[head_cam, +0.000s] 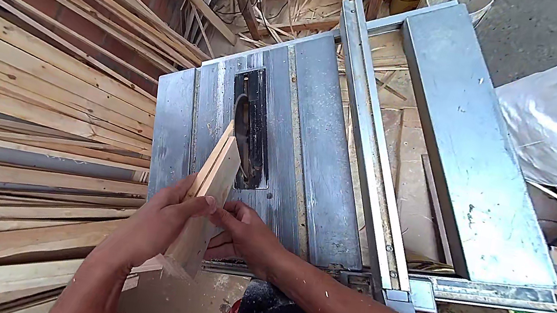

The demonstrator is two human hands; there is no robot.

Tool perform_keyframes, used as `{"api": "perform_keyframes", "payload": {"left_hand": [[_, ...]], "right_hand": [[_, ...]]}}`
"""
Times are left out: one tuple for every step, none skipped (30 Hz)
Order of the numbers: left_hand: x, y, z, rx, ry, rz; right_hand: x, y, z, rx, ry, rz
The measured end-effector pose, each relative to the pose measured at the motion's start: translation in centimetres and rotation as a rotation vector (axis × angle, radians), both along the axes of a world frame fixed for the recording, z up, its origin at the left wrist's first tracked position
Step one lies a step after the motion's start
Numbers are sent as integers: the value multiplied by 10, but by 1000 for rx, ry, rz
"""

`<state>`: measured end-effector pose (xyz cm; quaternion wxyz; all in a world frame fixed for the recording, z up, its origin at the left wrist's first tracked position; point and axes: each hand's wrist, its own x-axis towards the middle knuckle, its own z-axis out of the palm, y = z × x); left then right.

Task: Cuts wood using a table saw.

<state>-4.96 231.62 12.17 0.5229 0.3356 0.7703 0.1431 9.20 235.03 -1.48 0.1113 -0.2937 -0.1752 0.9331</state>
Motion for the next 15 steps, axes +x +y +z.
{"api": "perform_keyframes", "payload": {"left_hand": [[-2,2,1,2,-7,-5],[-4,4,1,3,-14,-6],[-5,3,3,-4,-20,-5],[-7,0,3,-9,-22,-1],[-9,-6,3,-8,-21,4],[-13,-16,-1,-3,-27,5],[-18,-28,-8,10,-42,8],[-24,-42,-17,30,-61,16],[-27,-56,-27,59,-85,29],[-28,-71,-35,104,-123,52],[-27,-88,-41,157,-166,81],[-26,-105,-48,212,-202,108],[-25,-123,-54,264,-236,132],[-25,-141,-63,318,-267,151],[-26,-158,-72,367,-296,156]], "right_hand": [[0,0,0,-4,2,-1],[0,0,0,-2,3,3],[1,0,-1,5,3,13],[1,-1,-2,13,7,23],[2,-2,-5,22,15,34],[2,-3,-9,33,26,43],[3,-5,-12,47,29,53],[3,-7,-15,57,26,65],[4,-10,-18,63,22,75],[4,-14,-22,66,14,86],[4,-19,-25,70,3,103],[3,-24,-29,80,-10,125],[3,-29,-32,92,-29,149],[3,-34,-34,108,-50,177],[3,-39,-37,122,-67,198]]}}
